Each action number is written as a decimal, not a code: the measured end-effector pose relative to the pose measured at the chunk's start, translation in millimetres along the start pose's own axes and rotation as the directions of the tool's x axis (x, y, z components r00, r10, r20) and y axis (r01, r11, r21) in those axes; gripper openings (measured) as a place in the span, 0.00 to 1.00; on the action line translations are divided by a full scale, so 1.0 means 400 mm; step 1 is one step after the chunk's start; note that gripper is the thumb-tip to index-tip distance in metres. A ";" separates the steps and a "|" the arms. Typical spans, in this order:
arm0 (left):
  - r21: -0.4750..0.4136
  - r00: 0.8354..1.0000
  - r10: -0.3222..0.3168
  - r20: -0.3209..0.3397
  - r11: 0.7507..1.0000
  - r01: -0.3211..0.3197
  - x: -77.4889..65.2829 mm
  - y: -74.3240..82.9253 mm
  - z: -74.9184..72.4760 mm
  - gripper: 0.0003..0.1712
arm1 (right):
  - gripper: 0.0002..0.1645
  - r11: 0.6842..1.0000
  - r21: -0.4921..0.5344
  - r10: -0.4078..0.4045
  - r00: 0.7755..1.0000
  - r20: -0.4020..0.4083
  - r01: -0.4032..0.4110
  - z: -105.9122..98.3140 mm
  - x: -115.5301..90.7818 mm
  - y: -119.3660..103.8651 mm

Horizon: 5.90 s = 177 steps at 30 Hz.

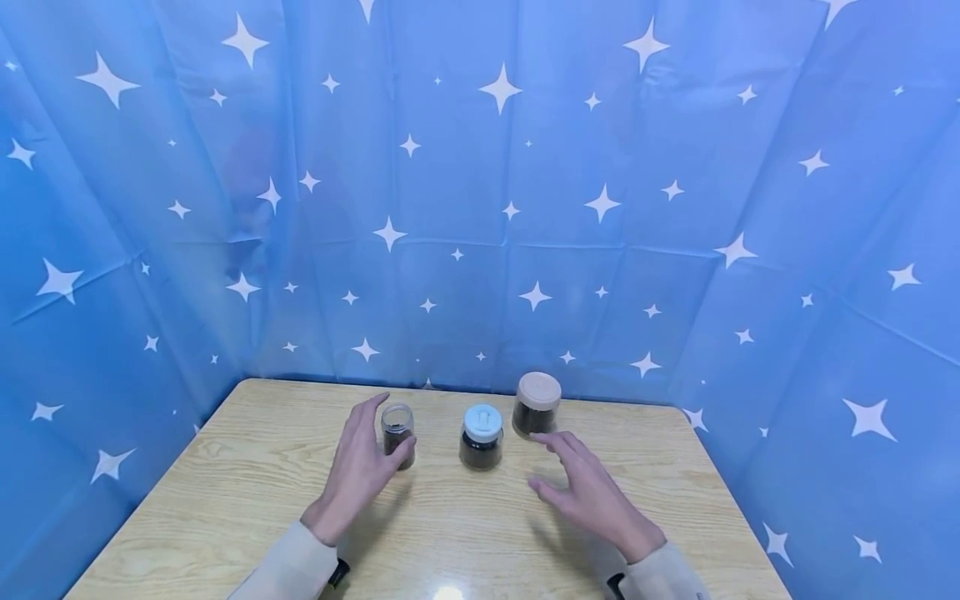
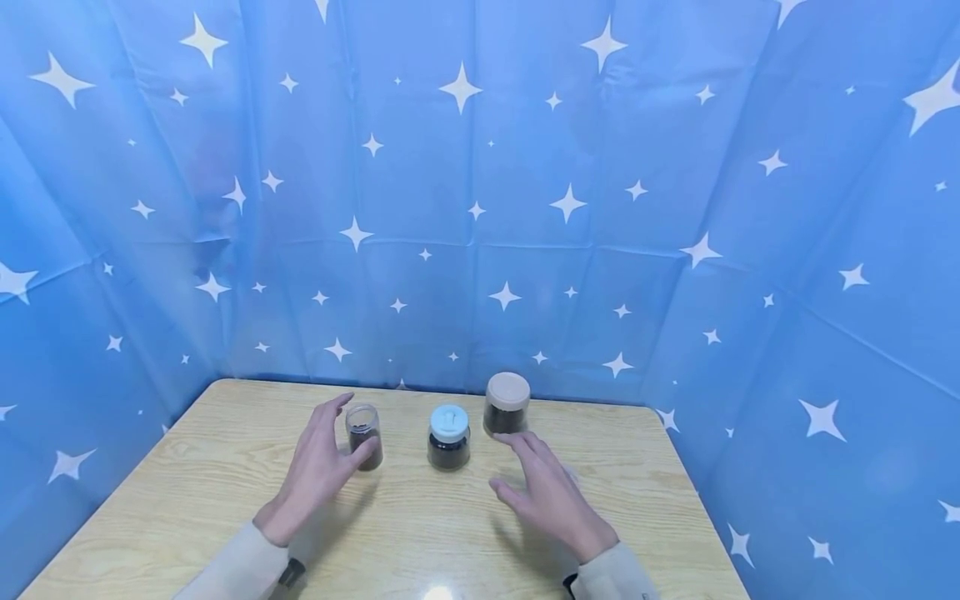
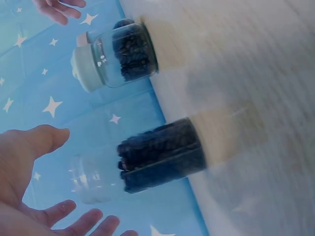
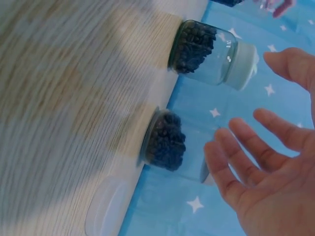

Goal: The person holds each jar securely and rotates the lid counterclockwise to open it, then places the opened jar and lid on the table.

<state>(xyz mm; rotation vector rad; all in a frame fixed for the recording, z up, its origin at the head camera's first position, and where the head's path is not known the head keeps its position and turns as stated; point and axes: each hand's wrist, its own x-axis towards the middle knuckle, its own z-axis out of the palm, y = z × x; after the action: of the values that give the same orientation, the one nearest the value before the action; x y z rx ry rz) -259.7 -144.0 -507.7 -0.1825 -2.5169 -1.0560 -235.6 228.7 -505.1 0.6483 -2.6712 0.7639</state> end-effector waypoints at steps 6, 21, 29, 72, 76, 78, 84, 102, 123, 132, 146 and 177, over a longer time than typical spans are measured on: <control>0.034 0.982 0.161 -0.099 0.987 -0.158 -0.011 0.038 -0.011 0.48 | 0.40 1.000 0.013 0.022 1.000 0.005 -0.022 0.011 0.008 0.003; -0.021 0.952 0.293 -0.088 0.955 -0.296 -0.037 0.098 0.012 0.40 | 0.42 0.986 0.120 0.108 0.990 0.093 -0.119 0.044 0.048 0.009; -0.012 0.926 0.369 -0.079 0.929 -0.371 -0.043 0.118 0.037 0.41 | 0.43 0.972 0.175 0.138 0.983 0.120 -0.158 0.063 0.075 0.001; -0.018 0.917 0.393 0.072 0.919 -0.393 -0.063 0.174 0.122 0.39 | 0.48 0.918 0.324 0.177 0.967 0.182 -0.229 0.168 0.186 0.005; -0.021 0.913 0.400 0.082 0.916 -0.400 -0.064 0.177 0.127 0.38 | 0.46 0.919 0.323 0.172 0.968 0.182 -0.224 0.178 0.191 0.004; -0.025 0.908 0.410 0.082 0.912 -0.409 -0.064 0.179 0.129 0.37 | 0.44 0.922 0.324 0.162 0.970 0.182 -0.214 0.180 0.194 0.003; -0.044 0.897 0.431 0.094 0.902 -0.429 -0.066 0.188 0.136 0.35 | 0.39 0.917 0.344 0.147 0.972 0.184 -0.204 0.182 0.200 0.000; -0.008 0.895 0.437 0.087 0.899 -0.438 -0.066 0.187 0.142 0.37 | 0.41 0.926 0.322 0.162 0.978 0.134 -0.197 0.178 0.179 -0.008; -0.132 0.885 0.410 0.220 0.912 -0.389 -0.050 0.183 0.097 0.44 | 0.50 0.901 0.413 0.090 0.988 0.125 -0.134 0.100 0.083 -0.053; -0.206 0.790 0.536 0.297 0.844 -0.495 -0.065 0.183 0.079 0.38 | 0.50 0.868 0.490 0.003 0.989 0.150 -0.077 0.088 0.023 -0.066; -0.283 0.748 0.620 0.235 0.780 -0.558 -0.082 0.192 0.067 0.31 | 0.39 0.817 0.576 -0.130 0.977 0.170 0.008 0.064 -0.024 -0.084; -0.339 0.700 0.705 0.116 0.691 -0.639 -0.091 0.236 0.039 0.33 | 0.47 0.754 0.657 -0.121 0.988 0.097 0.028 0.053 -0.054 -0.123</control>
<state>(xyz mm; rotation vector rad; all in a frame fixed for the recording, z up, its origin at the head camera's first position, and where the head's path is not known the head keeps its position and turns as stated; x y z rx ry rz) -206.0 -65.3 -470.8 -1.2938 -2.1433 -1.0768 -195.9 186.8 -509.7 0.9863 -2.4233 1.7219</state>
